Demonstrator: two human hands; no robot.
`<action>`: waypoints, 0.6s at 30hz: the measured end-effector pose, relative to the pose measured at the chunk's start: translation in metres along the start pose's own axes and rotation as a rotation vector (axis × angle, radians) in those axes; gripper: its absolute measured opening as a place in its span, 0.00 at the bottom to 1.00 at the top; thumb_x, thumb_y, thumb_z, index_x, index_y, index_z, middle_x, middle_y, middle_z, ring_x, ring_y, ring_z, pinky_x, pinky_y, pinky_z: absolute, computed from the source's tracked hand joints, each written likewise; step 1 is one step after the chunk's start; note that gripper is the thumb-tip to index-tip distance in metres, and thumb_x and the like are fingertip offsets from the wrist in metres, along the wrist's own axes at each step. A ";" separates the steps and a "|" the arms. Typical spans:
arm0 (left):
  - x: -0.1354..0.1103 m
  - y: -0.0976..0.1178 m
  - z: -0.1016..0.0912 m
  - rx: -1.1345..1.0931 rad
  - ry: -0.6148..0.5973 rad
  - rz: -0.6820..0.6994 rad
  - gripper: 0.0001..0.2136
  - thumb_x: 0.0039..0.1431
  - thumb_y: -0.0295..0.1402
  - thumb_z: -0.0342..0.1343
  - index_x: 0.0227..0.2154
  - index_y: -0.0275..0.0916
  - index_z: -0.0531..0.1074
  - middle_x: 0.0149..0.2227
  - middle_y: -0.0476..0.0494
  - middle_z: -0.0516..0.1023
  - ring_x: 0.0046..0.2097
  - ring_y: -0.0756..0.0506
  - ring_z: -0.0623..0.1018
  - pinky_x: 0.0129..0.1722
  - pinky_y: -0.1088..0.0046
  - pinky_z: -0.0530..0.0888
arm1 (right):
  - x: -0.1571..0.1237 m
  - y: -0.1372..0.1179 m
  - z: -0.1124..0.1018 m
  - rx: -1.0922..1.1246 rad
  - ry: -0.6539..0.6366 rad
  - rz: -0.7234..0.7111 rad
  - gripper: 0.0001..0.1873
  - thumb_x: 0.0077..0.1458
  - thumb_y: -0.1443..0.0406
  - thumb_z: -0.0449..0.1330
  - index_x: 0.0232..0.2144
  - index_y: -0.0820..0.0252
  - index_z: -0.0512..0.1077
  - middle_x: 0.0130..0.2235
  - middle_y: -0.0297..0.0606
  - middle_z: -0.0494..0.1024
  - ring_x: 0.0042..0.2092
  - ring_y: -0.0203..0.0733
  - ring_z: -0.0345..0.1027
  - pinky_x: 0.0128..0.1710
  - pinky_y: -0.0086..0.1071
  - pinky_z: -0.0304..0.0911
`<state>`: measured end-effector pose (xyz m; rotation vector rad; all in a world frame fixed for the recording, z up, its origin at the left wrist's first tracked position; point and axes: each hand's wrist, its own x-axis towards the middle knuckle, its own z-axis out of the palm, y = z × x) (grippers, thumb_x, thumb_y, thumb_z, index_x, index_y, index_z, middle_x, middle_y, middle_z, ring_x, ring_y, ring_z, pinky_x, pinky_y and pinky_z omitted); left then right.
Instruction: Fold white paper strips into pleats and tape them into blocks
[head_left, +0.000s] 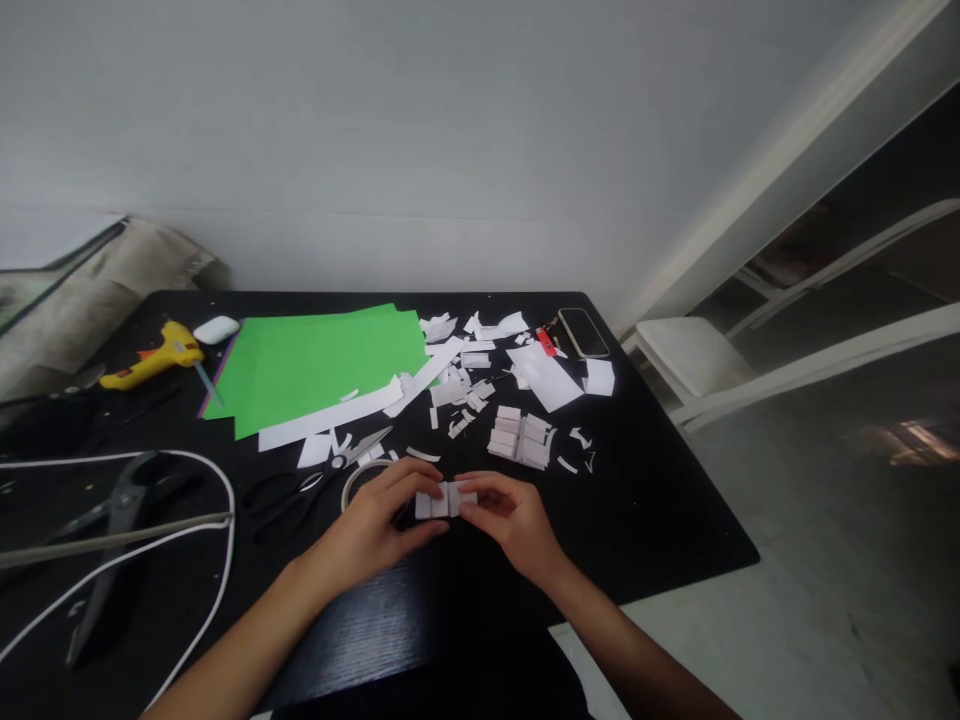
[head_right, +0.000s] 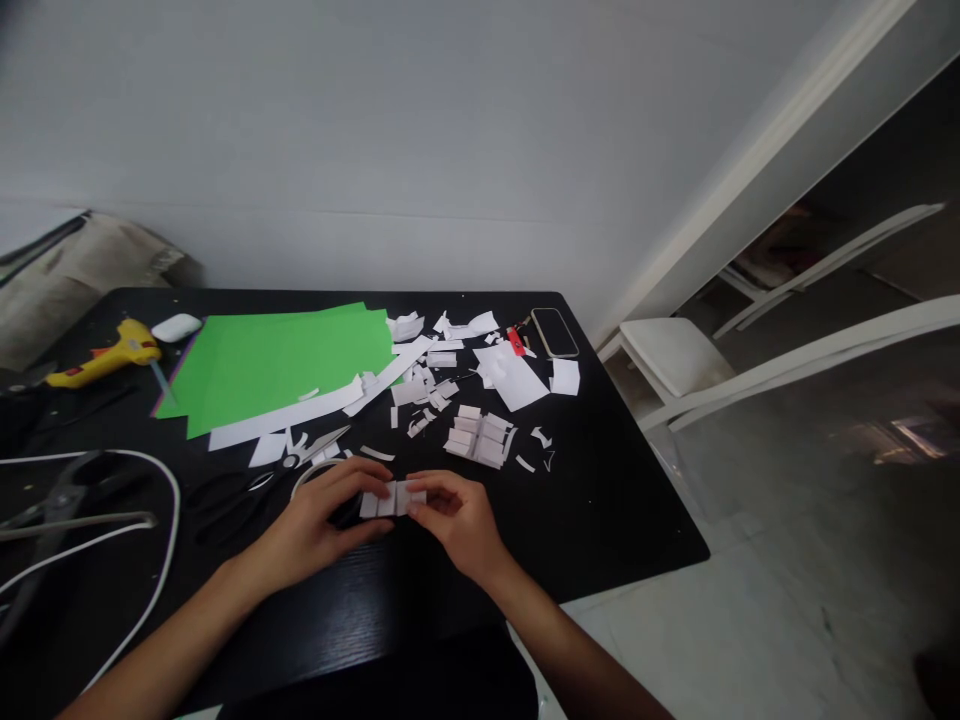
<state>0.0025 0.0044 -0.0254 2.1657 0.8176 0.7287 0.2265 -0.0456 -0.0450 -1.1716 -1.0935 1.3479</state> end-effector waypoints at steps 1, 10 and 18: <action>0.000 0.001 -0.001 0.002 -0.009 -0.004 0.08 0.65 0.34 0.62 0.45 0.43 0.73 0.53 0.40 0.76 0.52 0.42 0.79 0.51 0.61 0.77 | 0.000 0.000 0.000 0.009 -0.003 0.001 0.10 0.50 0.62 0.74 0.37 0.54 0.83 0.49 0.41 0.85 0.50 0.50 0.81 0.53 0.45 0.76; 0.001 -0.002 0.005 -0.055 0.101 -0.211 0.08 0.66 0.38 0.60 0.38 0.40 0.71 0.38 0.46 0.77 0.35 0.48 0.75 0.35 0.71 0.72 | -0.002 -0.004 0.011 0.049 -0.001 0.070 0.18 0.47 0.65 0.74 0.43 0.55 0.80 0.38 0.34 0.84 0.40 0.41 0.81 0.45 0.34 0.76; 0.005 0.001 0.003 -0.194 0.124 -0.352 0.14 0.62 0.45 0.63 0.43 0.41 0.76 0.32 0.50 0.76 0.32 0.48 0.73 0.31 0.73 0.69 | 0.000 -0.014 0.019 0.101 -0.027 0.118 0.21 0.46 0.65 0.76 0.44 0.54 0.79 0.40 0.34 0.84 0.43 0.42 0.80 0.46 0.34 0.75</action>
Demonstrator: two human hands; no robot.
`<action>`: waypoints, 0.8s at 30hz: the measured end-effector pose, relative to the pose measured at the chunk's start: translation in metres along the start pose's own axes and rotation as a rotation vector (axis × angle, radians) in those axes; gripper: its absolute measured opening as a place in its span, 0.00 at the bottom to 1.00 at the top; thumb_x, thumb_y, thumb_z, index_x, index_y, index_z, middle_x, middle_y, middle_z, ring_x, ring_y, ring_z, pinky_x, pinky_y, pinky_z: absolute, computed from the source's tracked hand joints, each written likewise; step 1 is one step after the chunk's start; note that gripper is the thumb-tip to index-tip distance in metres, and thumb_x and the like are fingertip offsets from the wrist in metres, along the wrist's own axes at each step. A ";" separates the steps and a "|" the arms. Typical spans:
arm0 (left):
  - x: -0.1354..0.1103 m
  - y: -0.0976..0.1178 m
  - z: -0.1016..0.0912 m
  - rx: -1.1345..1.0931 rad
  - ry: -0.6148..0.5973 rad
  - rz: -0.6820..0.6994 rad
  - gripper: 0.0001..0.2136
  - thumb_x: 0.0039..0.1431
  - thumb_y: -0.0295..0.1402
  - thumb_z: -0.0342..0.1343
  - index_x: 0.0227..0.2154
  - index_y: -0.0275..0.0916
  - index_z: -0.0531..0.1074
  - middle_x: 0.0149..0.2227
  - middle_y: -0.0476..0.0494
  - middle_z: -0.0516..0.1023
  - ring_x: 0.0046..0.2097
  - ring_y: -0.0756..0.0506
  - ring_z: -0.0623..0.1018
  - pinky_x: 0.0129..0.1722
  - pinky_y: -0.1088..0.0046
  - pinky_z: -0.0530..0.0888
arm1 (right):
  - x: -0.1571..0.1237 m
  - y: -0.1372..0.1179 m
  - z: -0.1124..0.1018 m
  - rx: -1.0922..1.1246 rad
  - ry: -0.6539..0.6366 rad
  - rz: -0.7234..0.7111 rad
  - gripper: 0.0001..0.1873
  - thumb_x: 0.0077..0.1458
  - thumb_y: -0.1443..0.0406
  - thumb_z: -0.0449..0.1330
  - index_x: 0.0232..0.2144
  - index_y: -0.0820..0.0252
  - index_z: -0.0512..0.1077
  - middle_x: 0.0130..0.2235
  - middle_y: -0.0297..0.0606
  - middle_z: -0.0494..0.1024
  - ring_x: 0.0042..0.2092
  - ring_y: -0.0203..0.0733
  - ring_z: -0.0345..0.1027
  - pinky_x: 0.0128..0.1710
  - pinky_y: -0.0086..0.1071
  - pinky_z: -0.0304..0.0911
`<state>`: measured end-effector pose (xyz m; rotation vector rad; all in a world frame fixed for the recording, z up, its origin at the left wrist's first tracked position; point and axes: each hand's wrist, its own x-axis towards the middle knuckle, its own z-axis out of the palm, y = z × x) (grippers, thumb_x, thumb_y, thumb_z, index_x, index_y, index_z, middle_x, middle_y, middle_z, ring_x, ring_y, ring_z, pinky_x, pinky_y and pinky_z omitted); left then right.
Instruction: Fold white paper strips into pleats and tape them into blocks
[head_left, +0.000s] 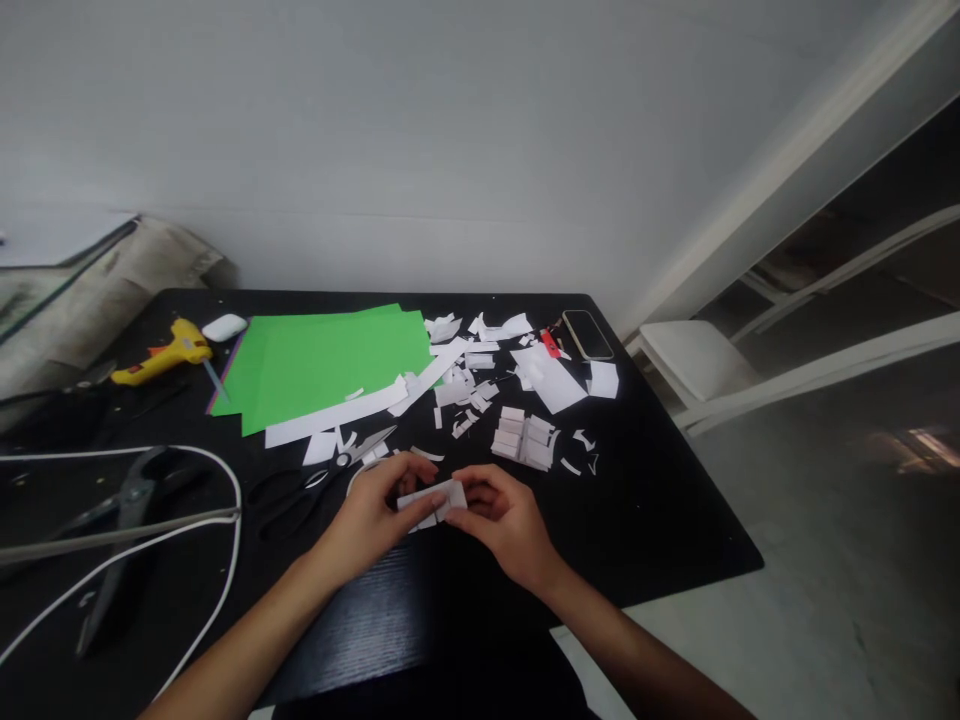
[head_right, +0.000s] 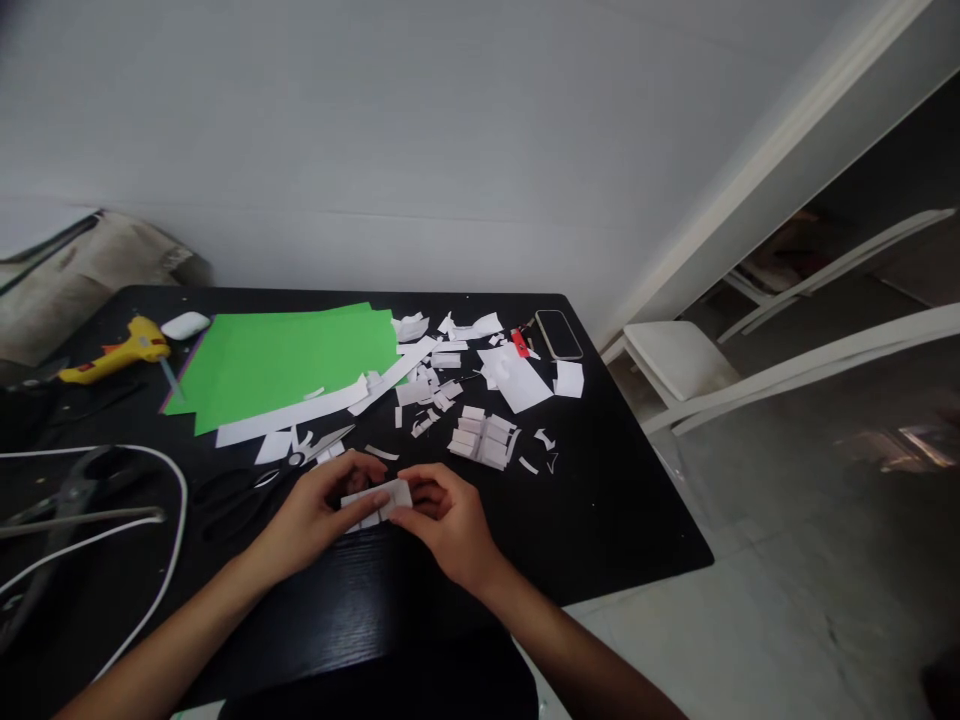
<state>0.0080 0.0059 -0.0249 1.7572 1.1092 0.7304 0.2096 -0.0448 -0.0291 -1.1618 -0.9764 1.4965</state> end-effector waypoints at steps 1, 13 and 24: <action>0.000 0.001 -0.001 -0.027 -0.017 -0.012 0.15 0.63 0.46 0.63 0.44 0.41 0.76 0.33 0.49 0.77 0.33 0.48 0.74 0.33 0.73 0.70 | 0.000 -0.001 0.000 0.007 0.000 0.000 0.21 0.45 0.65 0.76 0.43 0.55 0.78 0.40 0.34 0.84 0.43 0.42 0.80 0.46 0.34 0.75; 0.001 0.000 0.001 -0.225 -0.094 -0.123 0.12 0.59 0.43 0.66 0.39 0.40 0.77 0.33 0.49 0.82 0.35 0.47 0.79 0.36 0.72 0.71 | 0.004 -0.015 -0.012 -0.729 -0.153 -0.504 0.27 0.51 0.72 0.73 0.53 0.53 0.76 0.54 0.43 0.76 0.56 0.49 0.73 0.58 0.45 0.72; -0.001 0.009 -0.004 -0.250 -0.092 -0.071 0.10 0.65 0.42 0.61 0.39 0.41 0.73 0.34 0.50 0.77 0.36 0.49 0.75 0.34 0.74 0.70 | 0.007 -0.029 -0.017 -0.596 -0.102 -0.457 0.22 0.51 0.66 0.75 0.49 0.50 0.78 0.48 0.38 0.80 0.50 0.46 0.76 0.51 0.40 0.75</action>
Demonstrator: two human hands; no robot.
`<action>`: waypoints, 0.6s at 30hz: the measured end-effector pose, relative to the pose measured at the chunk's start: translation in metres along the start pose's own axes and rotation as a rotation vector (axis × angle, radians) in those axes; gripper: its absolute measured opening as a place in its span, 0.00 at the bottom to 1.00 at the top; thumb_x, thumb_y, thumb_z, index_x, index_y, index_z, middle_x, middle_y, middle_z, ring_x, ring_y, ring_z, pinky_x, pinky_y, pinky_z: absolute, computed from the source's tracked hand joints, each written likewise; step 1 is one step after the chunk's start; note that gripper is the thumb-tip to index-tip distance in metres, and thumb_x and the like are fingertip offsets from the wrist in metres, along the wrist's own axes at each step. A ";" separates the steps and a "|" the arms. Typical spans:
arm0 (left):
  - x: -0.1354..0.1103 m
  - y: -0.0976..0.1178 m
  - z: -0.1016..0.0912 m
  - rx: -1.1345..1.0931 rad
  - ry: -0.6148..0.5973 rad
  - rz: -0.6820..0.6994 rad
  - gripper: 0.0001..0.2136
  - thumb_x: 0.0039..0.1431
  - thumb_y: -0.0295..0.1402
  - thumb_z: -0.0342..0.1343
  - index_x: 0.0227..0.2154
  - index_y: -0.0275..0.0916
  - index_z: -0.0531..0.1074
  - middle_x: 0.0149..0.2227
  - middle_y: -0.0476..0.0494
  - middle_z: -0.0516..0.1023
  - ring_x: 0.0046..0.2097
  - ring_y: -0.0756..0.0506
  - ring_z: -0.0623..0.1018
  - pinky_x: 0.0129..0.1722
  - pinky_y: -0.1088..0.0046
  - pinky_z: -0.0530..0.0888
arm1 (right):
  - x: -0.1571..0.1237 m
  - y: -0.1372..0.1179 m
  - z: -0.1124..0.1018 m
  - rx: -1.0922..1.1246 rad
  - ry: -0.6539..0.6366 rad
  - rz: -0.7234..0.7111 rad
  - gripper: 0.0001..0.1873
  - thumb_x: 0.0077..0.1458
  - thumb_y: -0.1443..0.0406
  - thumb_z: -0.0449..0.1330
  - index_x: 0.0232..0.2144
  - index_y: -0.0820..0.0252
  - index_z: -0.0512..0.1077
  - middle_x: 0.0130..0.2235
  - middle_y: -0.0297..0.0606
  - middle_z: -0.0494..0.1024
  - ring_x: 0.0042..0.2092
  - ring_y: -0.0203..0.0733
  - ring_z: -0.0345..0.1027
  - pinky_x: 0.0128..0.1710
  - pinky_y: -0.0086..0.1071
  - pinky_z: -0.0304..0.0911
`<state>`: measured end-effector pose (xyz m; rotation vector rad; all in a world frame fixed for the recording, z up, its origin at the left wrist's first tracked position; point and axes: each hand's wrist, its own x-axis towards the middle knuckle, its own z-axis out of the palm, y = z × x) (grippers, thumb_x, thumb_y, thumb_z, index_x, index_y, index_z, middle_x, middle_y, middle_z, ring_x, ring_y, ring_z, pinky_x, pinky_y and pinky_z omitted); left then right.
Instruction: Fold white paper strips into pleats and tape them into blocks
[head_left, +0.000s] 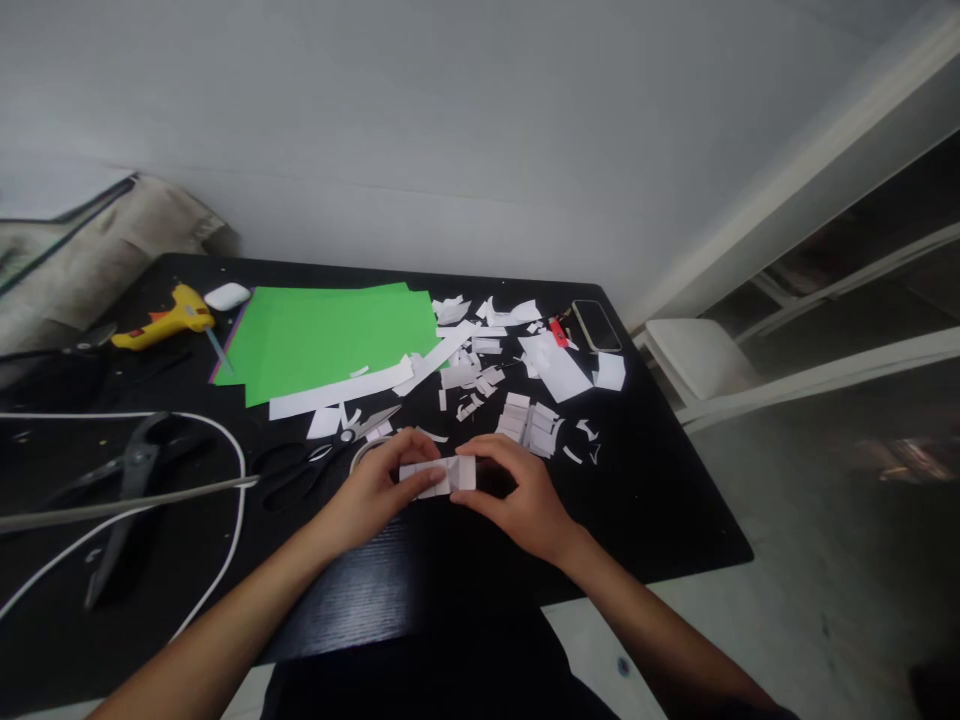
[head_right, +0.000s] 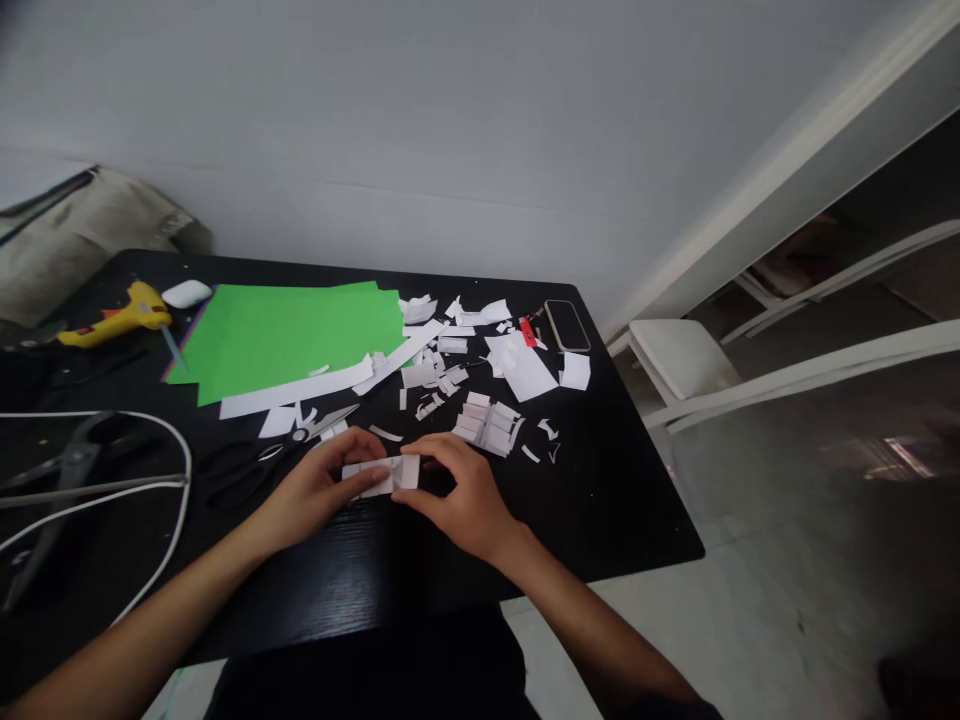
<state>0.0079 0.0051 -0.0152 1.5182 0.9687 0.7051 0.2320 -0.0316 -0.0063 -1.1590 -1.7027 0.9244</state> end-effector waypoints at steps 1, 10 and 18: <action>0.000 0.001 0.000 -0.006 -0.009 0.005 0.10 0.66 0.42 0.60 0.40 0.41 0.73 0.34 0.50 0.77 0.35 0.49 0.75 0.34 0.74 0.70 | -0.001 0.000 0.000 0.059 0.009 0.054 0.22 0.51 0.66 0.75 0.48 0.50 0.78 0.48 0.38 0.80 0.49 0.45 0.77 0.49 0.39 0.75; -0.003 -0.002 0.000 0.036 -0.044 0.161 0.11 0.71 0.35 0.55 0.54 0.45 0.69 0.49 0.43 0.78 0.50 0.44 0.78 0.49 0.65 0.76 | -0.005 0.003 0.008 0.535 0.065 0.352 0.24 0.44 0.67 0.77 0.44 0.52 0.78 0.46 0.34 0.82 0.46 0.41 0.78 0.49 0.36 0.75; -0.009 0.007 -0.011 0.332 -0.142 0.396 0.18 0.68 0.25 0.51 0.57 0.49 0.71 0.60 0.40 0.69 0.61 0.39 0.72 0.59 0.56 0.72 | -0.005 0.008 0.010 0.504 0.048 0.309 0.24 0.44 0.66 0.78 0.45 0.53 0.78 0.47 0.36 0.81 0.47 0.42 0.79 0.49 0.37 0.76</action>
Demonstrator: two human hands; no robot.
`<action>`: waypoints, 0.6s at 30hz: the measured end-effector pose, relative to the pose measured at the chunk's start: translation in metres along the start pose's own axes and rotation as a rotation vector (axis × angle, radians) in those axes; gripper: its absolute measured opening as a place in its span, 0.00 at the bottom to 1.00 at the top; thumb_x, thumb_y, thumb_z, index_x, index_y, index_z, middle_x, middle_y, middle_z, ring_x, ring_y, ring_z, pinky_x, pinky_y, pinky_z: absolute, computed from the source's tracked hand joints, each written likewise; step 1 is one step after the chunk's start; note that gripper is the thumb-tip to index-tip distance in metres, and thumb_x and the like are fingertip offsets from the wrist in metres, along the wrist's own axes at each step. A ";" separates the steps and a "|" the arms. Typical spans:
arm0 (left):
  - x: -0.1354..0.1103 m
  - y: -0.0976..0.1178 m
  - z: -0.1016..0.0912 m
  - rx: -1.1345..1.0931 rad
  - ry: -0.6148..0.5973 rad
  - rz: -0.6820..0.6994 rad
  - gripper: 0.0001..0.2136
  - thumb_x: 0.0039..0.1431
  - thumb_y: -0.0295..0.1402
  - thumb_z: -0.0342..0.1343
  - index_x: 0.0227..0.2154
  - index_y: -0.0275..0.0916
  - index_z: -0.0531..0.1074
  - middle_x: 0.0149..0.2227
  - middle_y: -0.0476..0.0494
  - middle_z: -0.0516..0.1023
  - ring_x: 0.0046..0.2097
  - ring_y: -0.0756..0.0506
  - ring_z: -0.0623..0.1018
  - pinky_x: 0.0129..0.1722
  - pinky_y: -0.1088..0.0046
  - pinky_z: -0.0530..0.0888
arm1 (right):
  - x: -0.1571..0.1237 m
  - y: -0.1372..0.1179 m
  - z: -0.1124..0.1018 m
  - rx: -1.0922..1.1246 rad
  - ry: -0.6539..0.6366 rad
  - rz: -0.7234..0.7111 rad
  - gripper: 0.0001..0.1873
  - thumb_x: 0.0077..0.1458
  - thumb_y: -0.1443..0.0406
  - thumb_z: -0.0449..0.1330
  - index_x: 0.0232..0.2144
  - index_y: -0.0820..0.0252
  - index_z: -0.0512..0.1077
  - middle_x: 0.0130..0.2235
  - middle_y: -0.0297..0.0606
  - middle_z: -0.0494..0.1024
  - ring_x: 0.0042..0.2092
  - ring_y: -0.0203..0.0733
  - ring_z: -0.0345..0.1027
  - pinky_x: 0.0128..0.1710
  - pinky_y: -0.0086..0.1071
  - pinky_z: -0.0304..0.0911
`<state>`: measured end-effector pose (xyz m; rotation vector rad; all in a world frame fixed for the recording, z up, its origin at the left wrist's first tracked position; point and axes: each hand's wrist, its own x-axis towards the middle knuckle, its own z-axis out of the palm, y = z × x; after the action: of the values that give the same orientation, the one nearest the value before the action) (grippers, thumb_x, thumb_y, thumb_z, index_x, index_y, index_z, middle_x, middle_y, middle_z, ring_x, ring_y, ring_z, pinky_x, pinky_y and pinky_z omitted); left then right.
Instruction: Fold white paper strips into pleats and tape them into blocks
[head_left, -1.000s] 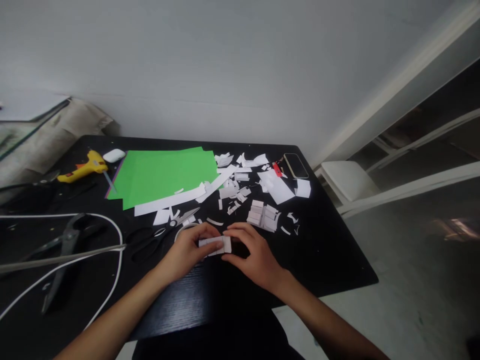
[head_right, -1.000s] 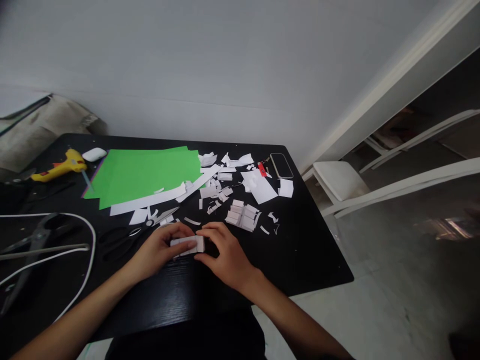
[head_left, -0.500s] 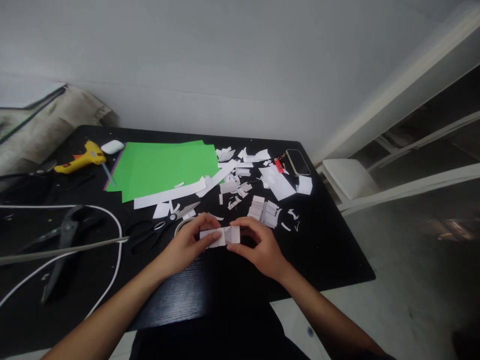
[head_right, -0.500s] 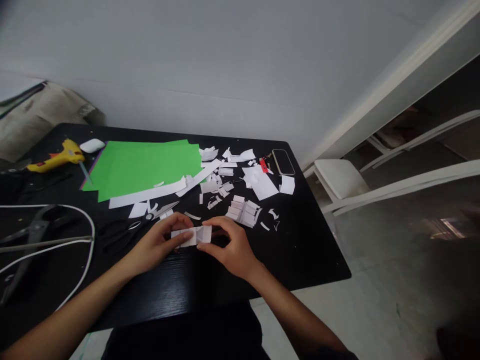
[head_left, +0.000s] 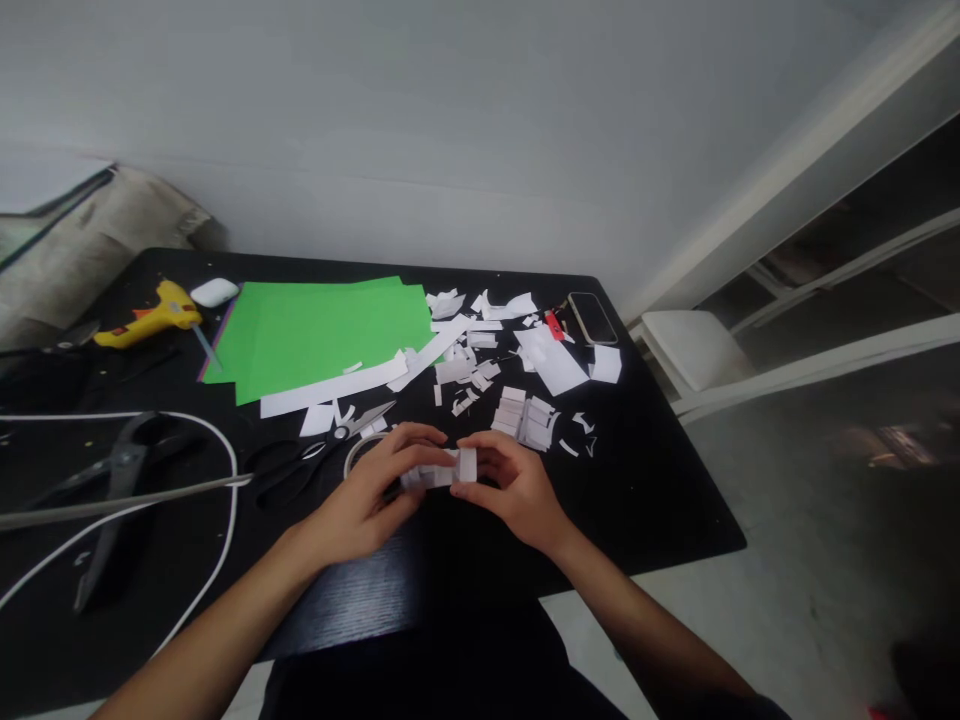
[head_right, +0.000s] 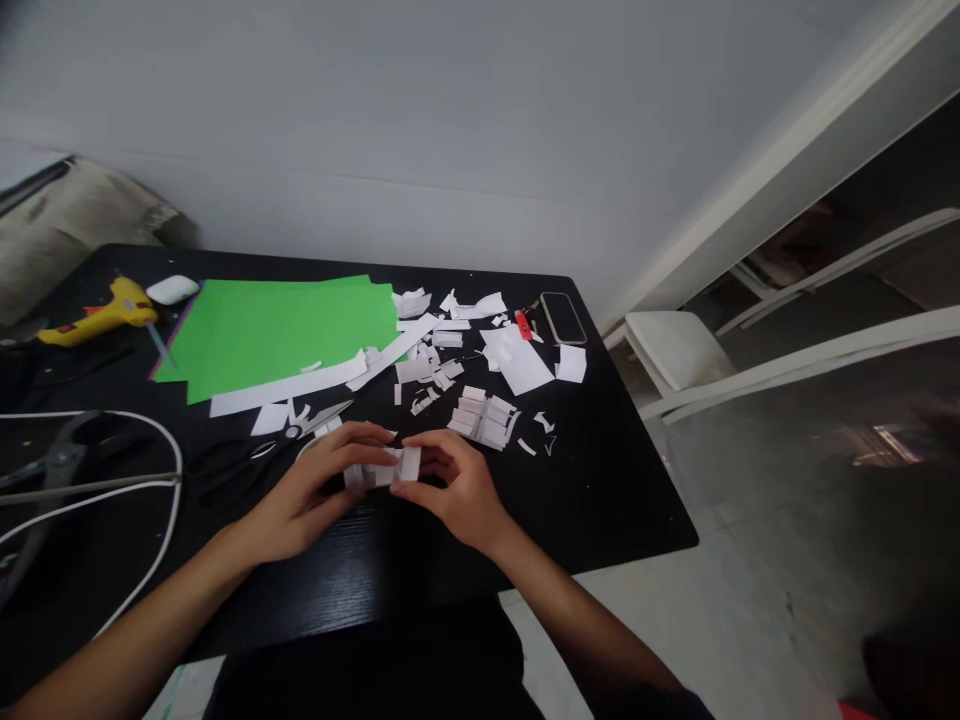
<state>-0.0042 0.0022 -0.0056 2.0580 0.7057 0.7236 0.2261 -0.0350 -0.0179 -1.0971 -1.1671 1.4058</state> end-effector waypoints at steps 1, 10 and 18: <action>0.000 0.001 -0.001 0.009 -0.017 0.001 0.18 0.68 0.25 0.51 0.57 0.49 0.71 0.60 0.40 0.69 0.60 0.38 0.72 0.59 0.56 0.72 | 0.000 0.000 0.000 -0.007 -0.009 -0.006 0.24 0.44 0.66 0.78 0.45 0.53 0.78 0.47 0.36 0.81 0.47 0.43 0.79 0.49 0.38 0.77; 0.003 0.005 0.003 0.077 -0.029 -0.010 0.10 0.70 0.28 0.51 0.50 0.44 0.73 0.54 0.41 0.73 0.53 0.43 0.77 0.52 0.64 0.76 | 0.001 -0.005 0.000 -0.050 -0.059 0.014 0.25 0.42 0.66 0.79 0.44 0.55 0.79 0.45 0.35 0.80 0.44 0.41 0.79 0.46 0.35 0.77; -0.001 0.002 0.002 0.111 -0.060 0.005 0.13 0.69 0.24 0.48 0.50 0.43 0.71 0.54 0.40 0.73 0.52 0.43 0.77 0.50 0.64 0.77 | 0.003 -0.004 -0.003 0.019 -0.082 0.107 0.27 0.40 0.66 0.79 0.44 0.56 0.78 0.42 0.36 0.83 0.44 0.43 0.80 0.49 0.39 0.76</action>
<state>-0.0028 -0.0003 -0.0051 2.1739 0.7213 0.6351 0.2288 -0.0312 -0.0141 -1.1119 -1.1646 1.5541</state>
